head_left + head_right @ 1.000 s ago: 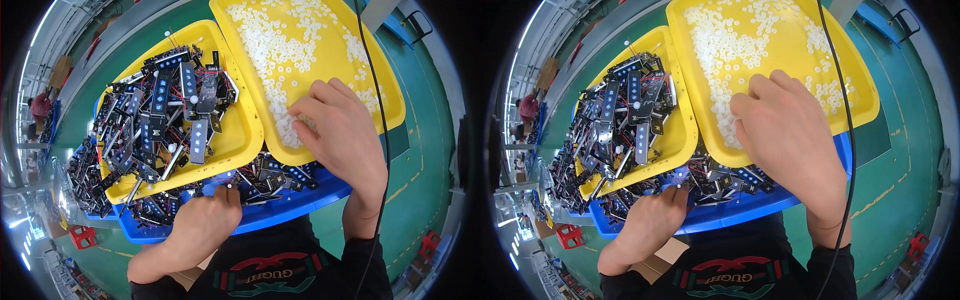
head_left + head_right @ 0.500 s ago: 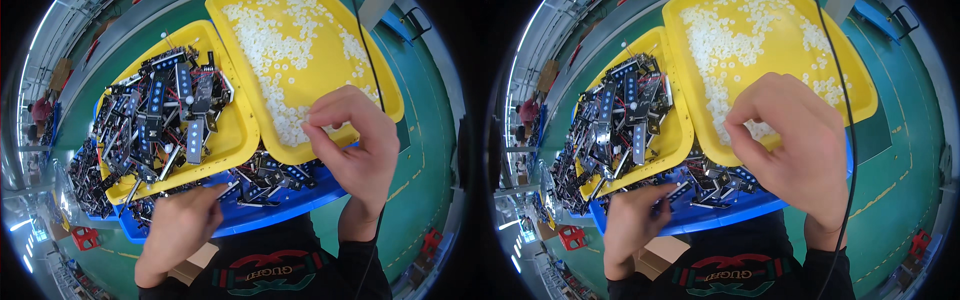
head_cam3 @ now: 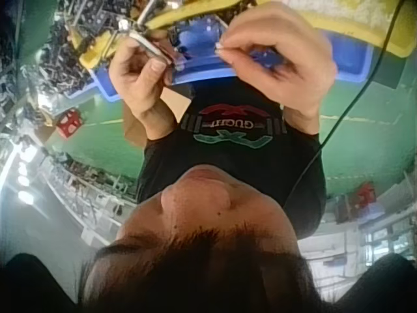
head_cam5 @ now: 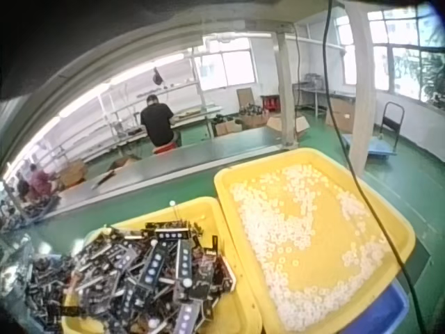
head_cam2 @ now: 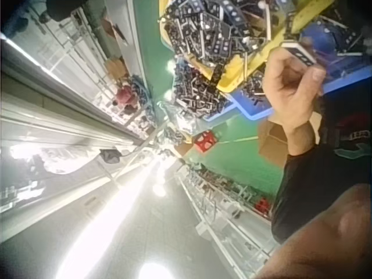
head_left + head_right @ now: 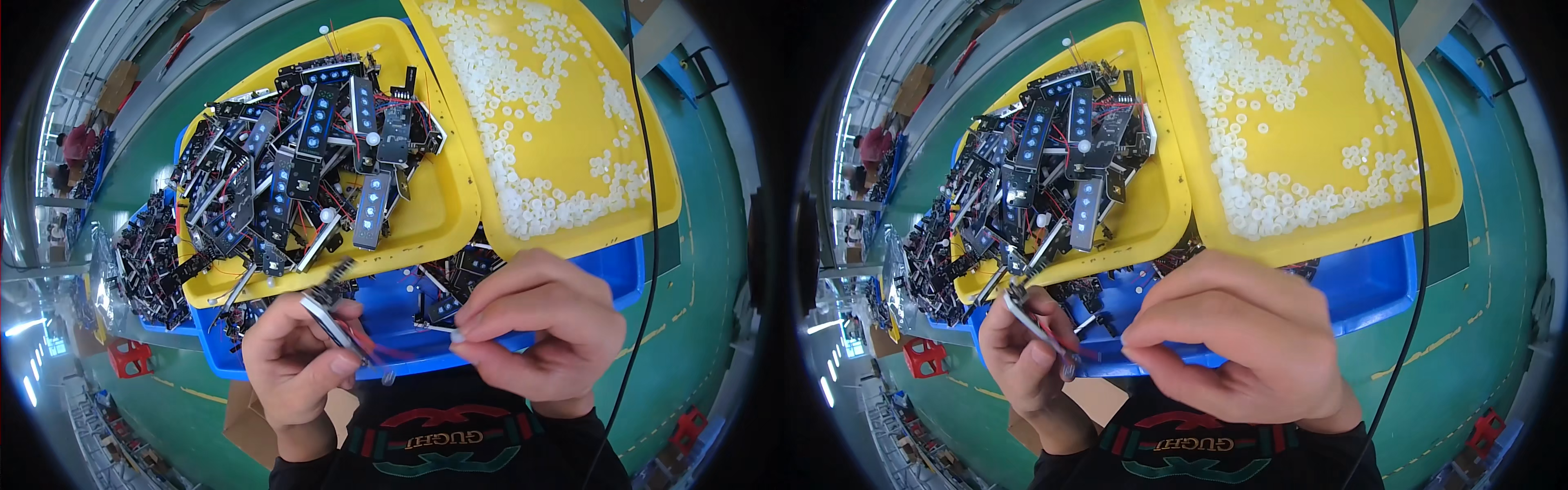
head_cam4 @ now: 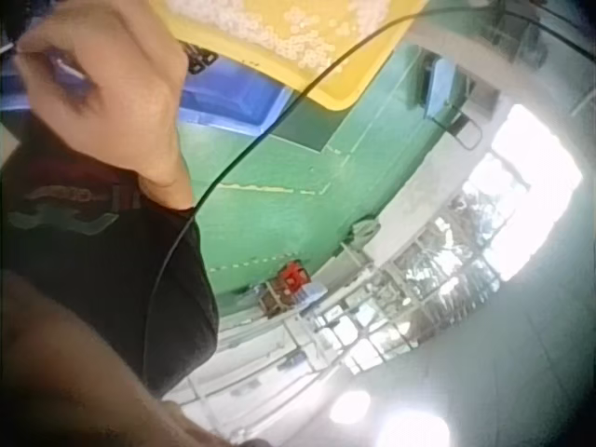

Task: The person assembles small electronic components by hand. They pick up a circuit board from a blue bin and attach a small white plastic piece to it, repeating this process for multiple units. The workspace includes yellow trays filled with the white plastic parts and blue bins containing the circuit boards.

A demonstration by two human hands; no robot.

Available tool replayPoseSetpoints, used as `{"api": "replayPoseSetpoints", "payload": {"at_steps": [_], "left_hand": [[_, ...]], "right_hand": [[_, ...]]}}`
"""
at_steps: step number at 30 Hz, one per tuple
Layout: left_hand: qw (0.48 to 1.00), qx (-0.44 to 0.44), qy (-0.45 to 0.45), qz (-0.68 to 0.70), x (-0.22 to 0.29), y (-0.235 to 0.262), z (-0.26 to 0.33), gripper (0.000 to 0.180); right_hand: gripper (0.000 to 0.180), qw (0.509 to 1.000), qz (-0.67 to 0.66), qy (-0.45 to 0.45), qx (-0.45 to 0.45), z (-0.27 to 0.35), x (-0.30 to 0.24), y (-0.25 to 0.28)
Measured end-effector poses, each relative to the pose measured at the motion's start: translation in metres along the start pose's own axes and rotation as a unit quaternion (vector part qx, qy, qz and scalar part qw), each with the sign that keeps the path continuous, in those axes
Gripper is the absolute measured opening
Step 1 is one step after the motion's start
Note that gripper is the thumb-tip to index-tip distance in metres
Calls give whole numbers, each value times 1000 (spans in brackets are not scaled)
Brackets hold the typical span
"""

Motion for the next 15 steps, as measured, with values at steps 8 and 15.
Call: {"api": "replayPoseSetpoints", "payload": {"at_steps": [8,15], "left_hand": [[996,76,-22,34,8,-18,-3,25],[993,65,-78,-57,7,-23,-2,19]], "right_hand": [[20,981,-184,-58,30,17,13,-26],[21,983,-175,-25,42,15,14,-29]]}}
Point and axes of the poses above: each hand's wrist, its own z-axis away from the middle knuckle, its own y-axis out of the back of the hand, x = y × z, the point moved 3 cm from there along -z, towards the middle knuckle, and after that the axes turned 1 degree about y, right-handed, at the moved point
